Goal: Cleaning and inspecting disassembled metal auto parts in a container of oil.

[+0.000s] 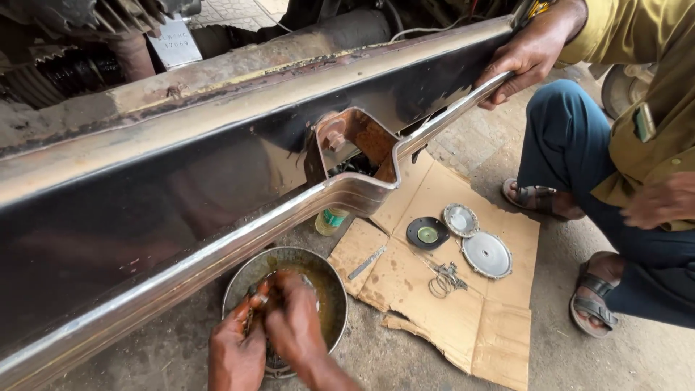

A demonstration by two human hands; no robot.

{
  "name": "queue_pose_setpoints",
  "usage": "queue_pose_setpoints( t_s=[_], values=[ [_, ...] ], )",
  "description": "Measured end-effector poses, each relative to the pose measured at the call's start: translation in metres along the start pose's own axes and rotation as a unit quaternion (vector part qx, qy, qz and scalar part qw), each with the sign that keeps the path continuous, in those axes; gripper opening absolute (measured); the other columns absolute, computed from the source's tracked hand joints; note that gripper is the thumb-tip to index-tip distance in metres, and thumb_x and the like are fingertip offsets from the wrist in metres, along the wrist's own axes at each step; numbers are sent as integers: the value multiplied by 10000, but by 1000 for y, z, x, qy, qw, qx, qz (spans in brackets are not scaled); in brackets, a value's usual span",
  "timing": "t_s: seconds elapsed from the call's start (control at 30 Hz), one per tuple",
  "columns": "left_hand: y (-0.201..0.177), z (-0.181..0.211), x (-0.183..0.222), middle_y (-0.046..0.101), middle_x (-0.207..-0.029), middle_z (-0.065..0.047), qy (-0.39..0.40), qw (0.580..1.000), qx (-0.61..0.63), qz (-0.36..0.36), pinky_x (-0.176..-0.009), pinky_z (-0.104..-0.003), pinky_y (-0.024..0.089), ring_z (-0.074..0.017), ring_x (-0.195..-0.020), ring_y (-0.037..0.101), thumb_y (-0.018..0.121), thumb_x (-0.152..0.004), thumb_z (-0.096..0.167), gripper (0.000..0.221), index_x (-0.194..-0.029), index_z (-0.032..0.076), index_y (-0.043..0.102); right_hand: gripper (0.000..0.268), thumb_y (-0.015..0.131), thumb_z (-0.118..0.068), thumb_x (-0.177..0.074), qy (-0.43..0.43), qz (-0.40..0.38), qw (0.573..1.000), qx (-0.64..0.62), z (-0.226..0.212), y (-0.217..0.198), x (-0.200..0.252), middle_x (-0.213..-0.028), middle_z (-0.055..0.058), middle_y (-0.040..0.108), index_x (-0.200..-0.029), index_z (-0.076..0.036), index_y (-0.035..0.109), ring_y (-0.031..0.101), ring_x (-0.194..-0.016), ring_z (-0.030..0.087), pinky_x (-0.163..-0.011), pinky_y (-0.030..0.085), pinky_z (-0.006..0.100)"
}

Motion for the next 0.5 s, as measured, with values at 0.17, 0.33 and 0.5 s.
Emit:
queue_pose_setpoints(
  t_s=[0.17, 0.33, 0.5],
  values=[
    [-11, 2, 9, 752, -1170, -148, 25, 999, 15, 15, -849, -264, 530, -145, -1002, 676, 576, -868, -85, 470, -1327, -16, 654, 172, 586, -2, -790, 84, 6, 996, -43, -27, -6, -16, -781, 190, 688, -931, 67, 654, 628, -703, 280, -658, 517, 405],
    [-16, 10, 16, 774, -1106, -120, -34, 998, -59, 17, -773, -267, 564, -128, -894, 713, 615, -888, -44, 475, -1358, 23, 623, 251, 582, 20, -737, 16, 41, 999, 22, -13, 4, -9, -834, 175, 702, -966, 47, 681, 675, -743, 243, -674, 539, 384],
    [-16, 8, 25, 760, -1047, -198, -142, 990, 2, 0, -499, -287, 468, -120, -595, 552, 613, -930, -41, 569, -1470, 130, 554, 149, 600, -33, -866, 193, -4, 981, 1, -12, 9, -14, -845, 132, 716, -992, 3, 671, 654, -673, 215, -597, 553, 358]
  ],
)
Point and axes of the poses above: each hand's wrist, its own x-axis away from the middle knuckle, its own y-axis out of the palm, z = x × y, the point moved 4 cm from there along -x, towards the middle knuckle
